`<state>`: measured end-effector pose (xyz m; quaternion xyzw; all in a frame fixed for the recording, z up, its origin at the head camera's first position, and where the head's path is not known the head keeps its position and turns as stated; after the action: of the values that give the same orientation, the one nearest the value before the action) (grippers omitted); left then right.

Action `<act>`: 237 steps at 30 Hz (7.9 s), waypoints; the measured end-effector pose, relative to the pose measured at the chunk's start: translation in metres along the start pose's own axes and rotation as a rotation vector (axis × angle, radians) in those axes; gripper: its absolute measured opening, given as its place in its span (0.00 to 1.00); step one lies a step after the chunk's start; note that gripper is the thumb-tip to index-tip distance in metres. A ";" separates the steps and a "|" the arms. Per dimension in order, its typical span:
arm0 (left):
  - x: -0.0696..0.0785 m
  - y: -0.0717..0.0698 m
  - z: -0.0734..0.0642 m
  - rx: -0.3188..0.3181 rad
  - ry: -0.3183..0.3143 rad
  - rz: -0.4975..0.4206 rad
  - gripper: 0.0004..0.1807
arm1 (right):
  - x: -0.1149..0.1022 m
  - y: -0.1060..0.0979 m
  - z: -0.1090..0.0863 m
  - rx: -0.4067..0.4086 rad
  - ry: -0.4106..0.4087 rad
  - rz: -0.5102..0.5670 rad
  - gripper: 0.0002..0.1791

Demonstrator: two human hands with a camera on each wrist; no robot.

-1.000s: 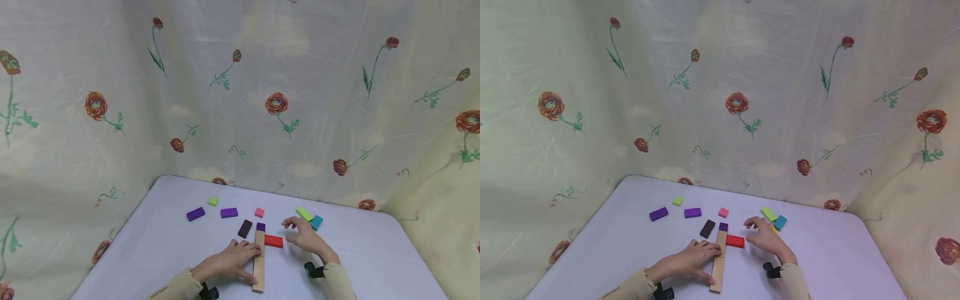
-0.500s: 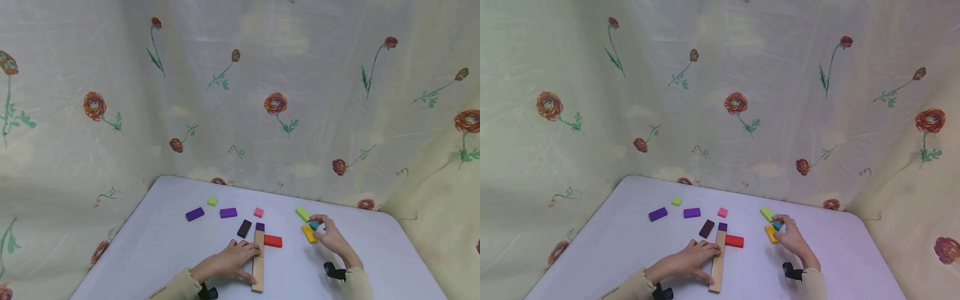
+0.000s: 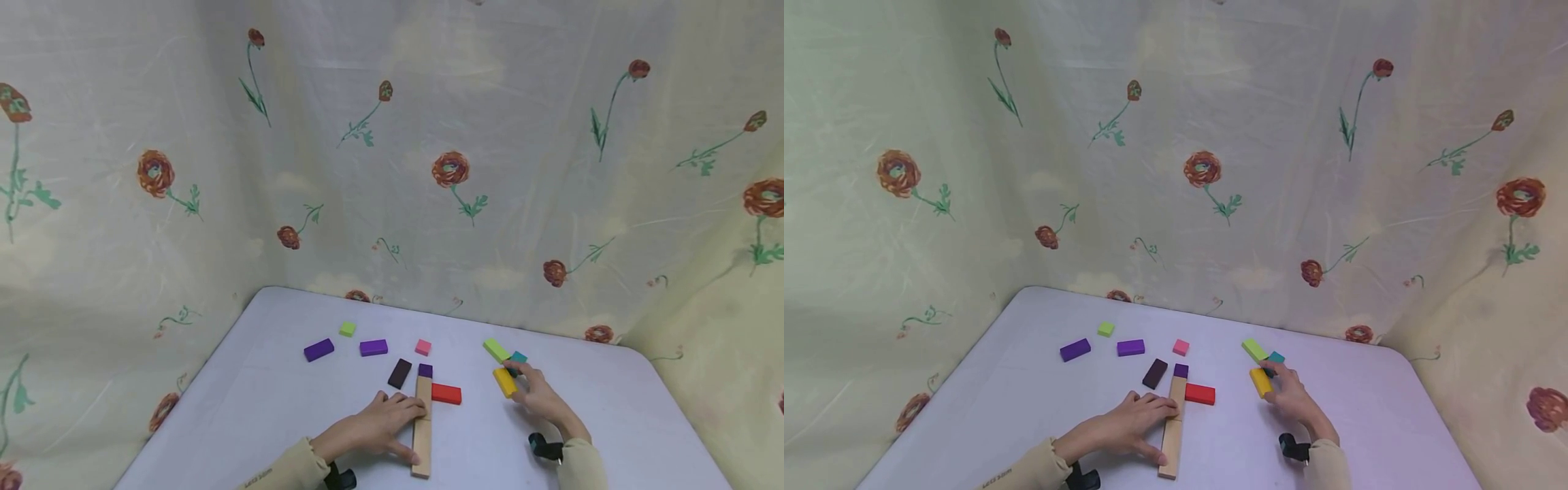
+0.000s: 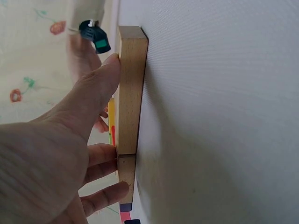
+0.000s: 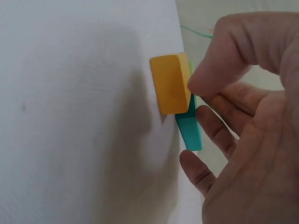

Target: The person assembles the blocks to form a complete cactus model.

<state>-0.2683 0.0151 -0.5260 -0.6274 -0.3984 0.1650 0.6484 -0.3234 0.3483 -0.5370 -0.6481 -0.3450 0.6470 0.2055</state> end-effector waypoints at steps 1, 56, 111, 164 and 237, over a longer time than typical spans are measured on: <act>0.000 0.000 0.000 0.000 0.000 -0.001 0.45 | 0.001 0.001 0.001 0.000 0.003 -0.009 0.39; 0.000 -0.004 0.001 -0.032 -0.024 -0.011 0.44 | -0.031 0.030 0.047 0.034 -0.128 -0.100 0.27; 0.000 0.002 0.002 -0.047 -0.032 -0.021 0.44 | -0.046 0.056 0.043 0.019 -0.046 -0.079 0.32; -0.001 0.001 0.002 -0.029 -0.018 -0.014 0.44 | 0.038 -0.024 0.036 0.152 0.118 0.110 0.41; -0.002 0.001 0.004 -0.053 -0.018 -0.020 0.43 | -0.016 0.007 0.048 0.006 -0.030 -0.169 0.31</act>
<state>-0.2720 0.0169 -0.5282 -0.6390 -0.4145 0.1534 0.6296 -0.3677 0.3234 -0.5344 -0.6064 -0.3997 0.6379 0.2561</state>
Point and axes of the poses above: each hand's wrist, its own z-axis towards the middle knuckle, its own y-axis out of the palm, x = y × z, the point moved 3 cm from there along z, towards the middle knuckle, and after that the axes turned 5 degrees about -y, right-handed, at the moved point
